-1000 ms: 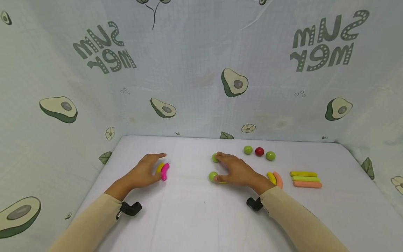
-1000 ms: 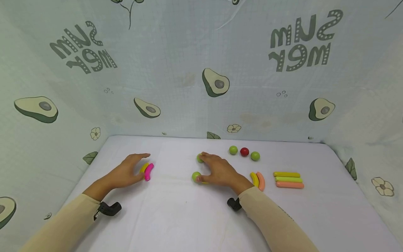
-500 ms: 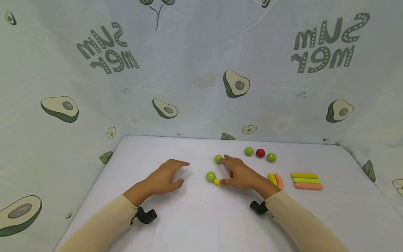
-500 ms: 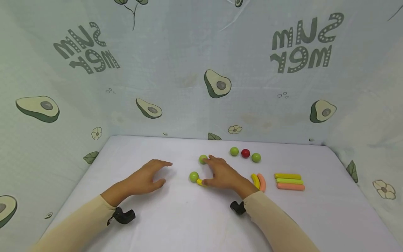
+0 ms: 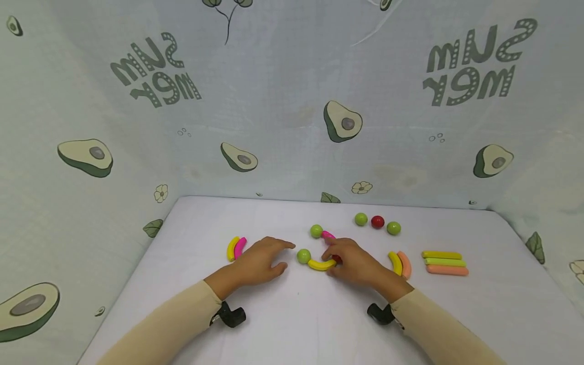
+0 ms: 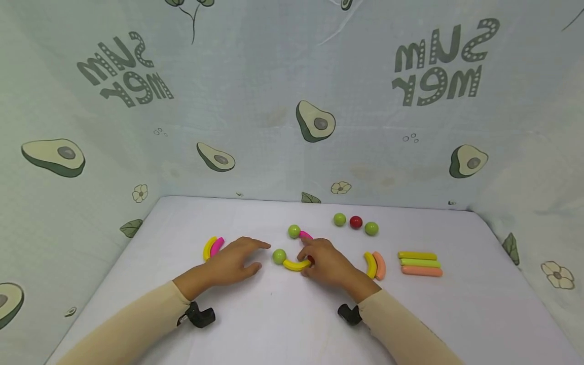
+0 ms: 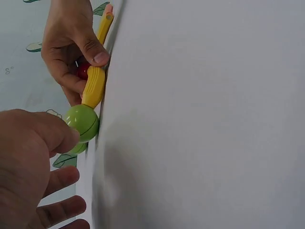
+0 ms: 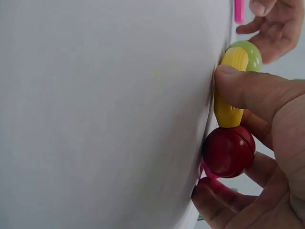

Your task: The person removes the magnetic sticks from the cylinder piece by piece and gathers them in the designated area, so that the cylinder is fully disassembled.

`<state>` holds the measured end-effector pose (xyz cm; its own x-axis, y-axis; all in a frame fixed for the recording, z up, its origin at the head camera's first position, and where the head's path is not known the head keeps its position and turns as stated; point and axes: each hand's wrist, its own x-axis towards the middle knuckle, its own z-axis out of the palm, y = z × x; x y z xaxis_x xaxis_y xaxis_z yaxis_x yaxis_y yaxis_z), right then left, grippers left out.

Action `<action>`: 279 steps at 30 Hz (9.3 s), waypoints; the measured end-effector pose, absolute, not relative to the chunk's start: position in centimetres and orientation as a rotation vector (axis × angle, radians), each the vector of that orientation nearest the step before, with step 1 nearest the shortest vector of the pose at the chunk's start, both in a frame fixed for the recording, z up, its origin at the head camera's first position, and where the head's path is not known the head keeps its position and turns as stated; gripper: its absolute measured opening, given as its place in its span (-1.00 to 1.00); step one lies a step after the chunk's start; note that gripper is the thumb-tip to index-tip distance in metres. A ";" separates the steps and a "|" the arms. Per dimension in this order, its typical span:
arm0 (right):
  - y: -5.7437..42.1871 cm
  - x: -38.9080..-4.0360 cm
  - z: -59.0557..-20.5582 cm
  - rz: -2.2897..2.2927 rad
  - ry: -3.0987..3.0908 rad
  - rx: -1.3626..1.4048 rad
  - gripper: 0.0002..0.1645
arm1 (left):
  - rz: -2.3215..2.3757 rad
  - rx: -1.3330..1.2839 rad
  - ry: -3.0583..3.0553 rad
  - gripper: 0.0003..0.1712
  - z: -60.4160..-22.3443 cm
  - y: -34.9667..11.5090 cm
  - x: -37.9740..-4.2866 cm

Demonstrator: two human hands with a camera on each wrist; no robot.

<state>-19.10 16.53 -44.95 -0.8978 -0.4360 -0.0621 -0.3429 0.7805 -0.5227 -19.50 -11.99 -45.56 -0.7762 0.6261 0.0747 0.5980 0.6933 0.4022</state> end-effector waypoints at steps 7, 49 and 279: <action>16.1 -18.9 -45.0 -0.682 2.841 -0.680 -0.77 | 0.595 1.049 2.854 -0.50 -45.9 -10.0 -20.0; 15.5 -19.3 -44.5 -0.605 2.835 -0.684 -0.79 | 0.813 0.864 2.875 -0.53 -46.6 -10.1 -22.0; 15.0 -17.8 -43.8 -0.508 2.862 -0.654 -0.57 | 0.628 0.853 2.964 -0.72 -45.9 -9.9 -20.8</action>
<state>-17.79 14.97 -43.76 -0.8911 -0.4466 -0.0808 -0.3915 0.8466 -0.3606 -20.85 -9.89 -45.90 -0.8532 0.5091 0.1135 0.5114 0.7736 0.3741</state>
